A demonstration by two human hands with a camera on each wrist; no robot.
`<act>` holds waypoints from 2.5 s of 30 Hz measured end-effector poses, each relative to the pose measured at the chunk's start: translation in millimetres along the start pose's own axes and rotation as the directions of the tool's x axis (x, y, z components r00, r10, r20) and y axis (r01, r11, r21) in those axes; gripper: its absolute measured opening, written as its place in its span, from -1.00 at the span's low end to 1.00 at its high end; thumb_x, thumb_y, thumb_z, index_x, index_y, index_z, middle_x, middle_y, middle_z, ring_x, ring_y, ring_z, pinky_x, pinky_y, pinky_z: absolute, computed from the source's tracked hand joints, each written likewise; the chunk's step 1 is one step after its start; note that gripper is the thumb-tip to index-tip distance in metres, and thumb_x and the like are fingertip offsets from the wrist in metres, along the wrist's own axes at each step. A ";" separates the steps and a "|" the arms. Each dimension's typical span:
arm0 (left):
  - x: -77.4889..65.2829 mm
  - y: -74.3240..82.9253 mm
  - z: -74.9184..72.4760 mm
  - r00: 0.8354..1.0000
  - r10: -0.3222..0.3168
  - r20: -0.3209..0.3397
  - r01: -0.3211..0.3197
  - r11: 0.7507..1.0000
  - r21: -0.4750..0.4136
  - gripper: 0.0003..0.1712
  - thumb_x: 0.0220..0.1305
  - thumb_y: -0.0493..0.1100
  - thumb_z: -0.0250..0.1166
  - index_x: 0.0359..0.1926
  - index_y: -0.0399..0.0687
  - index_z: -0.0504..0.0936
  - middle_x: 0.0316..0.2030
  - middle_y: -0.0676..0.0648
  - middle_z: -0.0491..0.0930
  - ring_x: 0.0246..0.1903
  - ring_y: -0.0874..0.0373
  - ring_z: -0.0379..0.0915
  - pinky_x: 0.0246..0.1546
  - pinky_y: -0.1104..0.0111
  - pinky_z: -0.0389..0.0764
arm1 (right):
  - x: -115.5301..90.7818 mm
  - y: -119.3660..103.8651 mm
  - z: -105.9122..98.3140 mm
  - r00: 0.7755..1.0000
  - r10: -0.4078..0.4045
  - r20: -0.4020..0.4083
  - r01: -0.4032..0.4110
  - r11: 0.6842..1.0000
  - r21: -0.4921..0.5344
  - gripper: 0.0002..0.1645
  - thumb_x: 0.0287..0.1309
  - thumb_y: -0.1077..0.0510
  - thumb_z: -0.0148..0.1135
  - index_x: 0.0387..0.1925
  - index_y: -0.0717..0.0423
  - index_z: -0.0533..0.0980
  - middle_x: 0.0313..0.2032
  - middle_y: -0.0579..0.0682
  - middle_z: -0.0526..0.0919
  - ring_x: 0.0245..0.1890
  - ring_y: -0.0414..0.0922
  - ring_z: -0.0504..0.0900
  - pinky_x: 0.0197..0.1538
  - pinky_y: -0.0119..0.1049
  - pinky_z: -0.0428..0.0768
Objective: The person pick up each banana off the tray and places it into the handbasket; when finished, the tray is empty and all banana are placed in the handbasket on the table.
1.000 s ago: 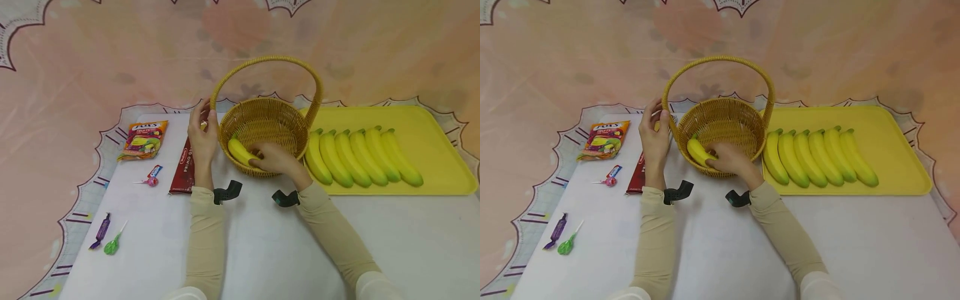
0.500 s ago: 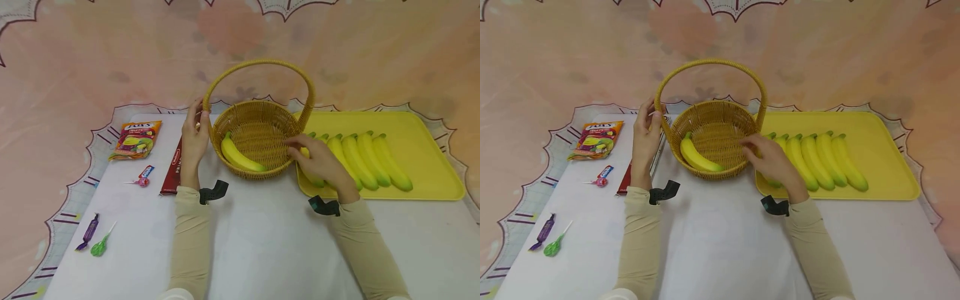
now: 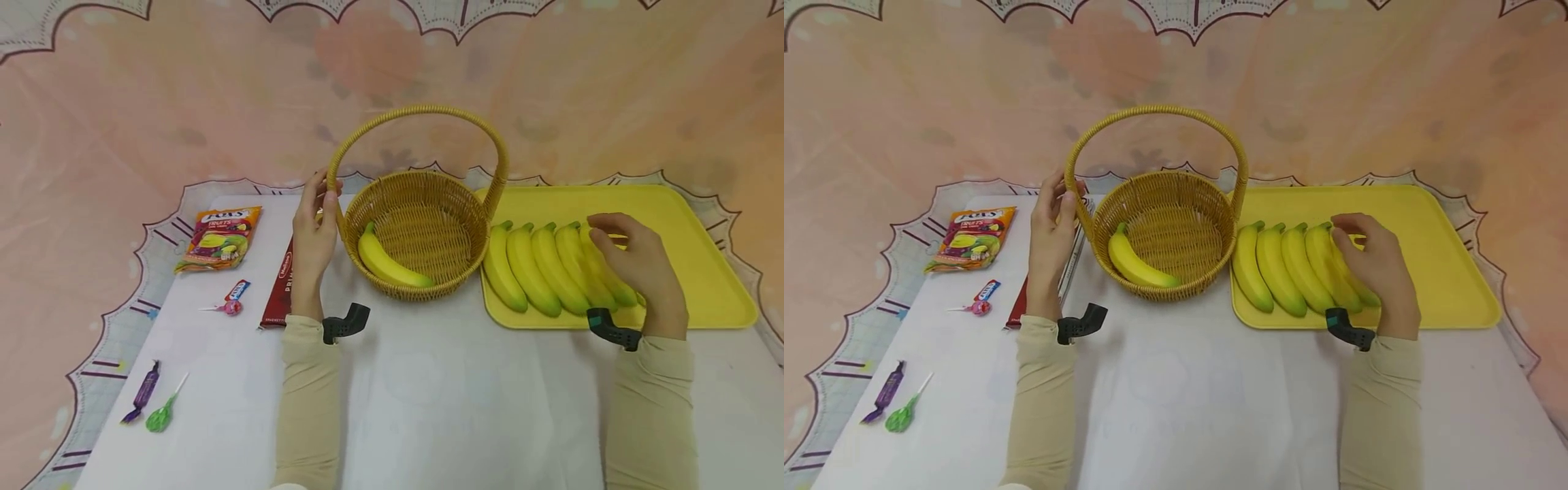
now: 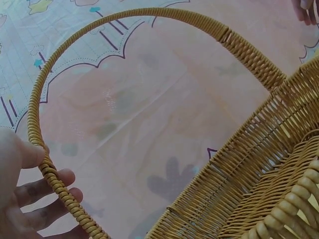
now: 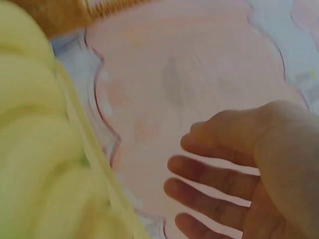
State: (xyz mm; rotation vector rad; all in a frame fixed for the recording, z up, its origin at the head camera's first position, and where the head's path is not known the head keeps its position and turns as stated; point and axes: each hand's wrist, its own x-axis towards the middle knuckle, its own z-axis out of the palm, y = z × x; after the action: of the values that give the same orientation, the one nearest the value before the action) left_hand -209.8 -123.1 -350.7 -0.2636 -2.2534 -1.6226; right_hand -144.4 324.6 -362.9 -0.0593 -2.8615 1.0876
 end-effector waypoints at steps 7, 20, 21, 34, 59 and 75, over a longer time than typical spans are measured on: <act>-0.3 0.9 0.8 1.000 -0.003 -0.004 0.003 1.000 -0.013 -0.55 0.44 -0.05 -0.02 0.31 0.11 0.32 0.09 -0.15 0.53 0.15 0.11 0.43 0.17 0.15 0.47 | -5.0 40.8 -17.9 0.991 0.130 0.026 -0.130 0.991 -0.027 -0.28 0.37 -0.12 -0.14 0.36 0.28 0.15 0.30 0.45 0.16 0.23 0.39 0.15 0.18 0.34 0.17; -0.8 2.1 -0.1 1.000 -0.009 -0.001 0.009 1.000 -0.010 -0.56 0.44 -0.04 -0.02 0.30 0.14 0.33 0.10 -0.14 0.54 0.15 0.10 0.44 0.17 0.14 0.47 | -6.2 77.7 -17.3 0.914 0.311 0.259 -0.305 0.950 -0.066 0.01 0.29 -0.33 -0.17 0.45 0.25 -0.19 0.36 0.48 -0.02 0.28 0.47 0.04 0.19 0.39 0.13; -1.1 1.9 -0.2 1.000 -0.011 -0.002 0.011 1.000 -0.009 -0.56 0.44 -0.04 -0.02 0.30 0.14 0.33 0.10 -0.14 0.54 0.15 0.11 0.44 0.17 0.15 0.47 | -5.8 77.3 -17.3 0.913 0.312 0.261 -0.303 0.950 -0.076 0.01 0.29 -0.33 -0.18 0.45 0.27 -0.18 0.36 0.49 -0.01 0.27 0.47 0.05 0.18 0.39 0.14; -3.3 1.2 0.9 1.000 0.008 -0.010 -0.008 1.000 -0.015 -0.56 0.44 -0.04 -0.01 0.30 0.11 0.33 0.09 -0.15 0.53 0.14 0.09 0.44 0.15 0.13 0.48 | -5.2 69.0 -16.5 0.937 0.304 0.170 -0.305 0.952 -0.025 -0.02 0.30 -0.30 -0.15 0.45 0.26 -0.14 0.37 0.47 0.00 0.26 0.48 0.10 0.16 0.38 0.18; -3.2 0.6 2.5 1.000 -0.007 -0.007 0.007 1.000 -0.008 -0.56 0.44 -0.03 -0.02 0.31 0.15 0.32 0.10 -0.13 0.53 0.16 0.11 0.43 0.16 0.14 0.47 | -6.8 -4.7 -15.5 0.965 0.019 0.263 -0.025 1.000 0.019 -0.18 0.29 -0.18 0.04 0.46 -0.15 -0.02 0.38 0.13 0.18 0.28 0.14 0.23 0.01 -0.34 0.39; -3.9 0.8 0.7 1.000 -0.022 -0.005 0.022 1.000 -0.004 -0.55 0.44 -0.01 -0.02 0.31 0.19 0.32 0.10 -0.11 0.53 0.17 0.12 0.42 0.18 0.15 0.46 | -13.3 -72.0 24.1 0.874 -0.288 0.392 0.238 0.956 0.170 -0.30 0.22 0.04 0.21 0.34 -0.32 0.19 0.24 -0.13 0.31 0.16 -0.06 0.37 0.13 -0.08 0.45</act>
State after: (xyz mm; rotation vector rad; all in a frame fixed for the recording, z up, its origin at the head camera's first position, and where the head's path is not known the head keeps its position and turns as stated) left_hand -206.0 -121.9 -351.7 -0.2362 -2.2575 -1.6375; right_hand -133.9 254.0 -333.8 0.6278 -3.0174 1.3393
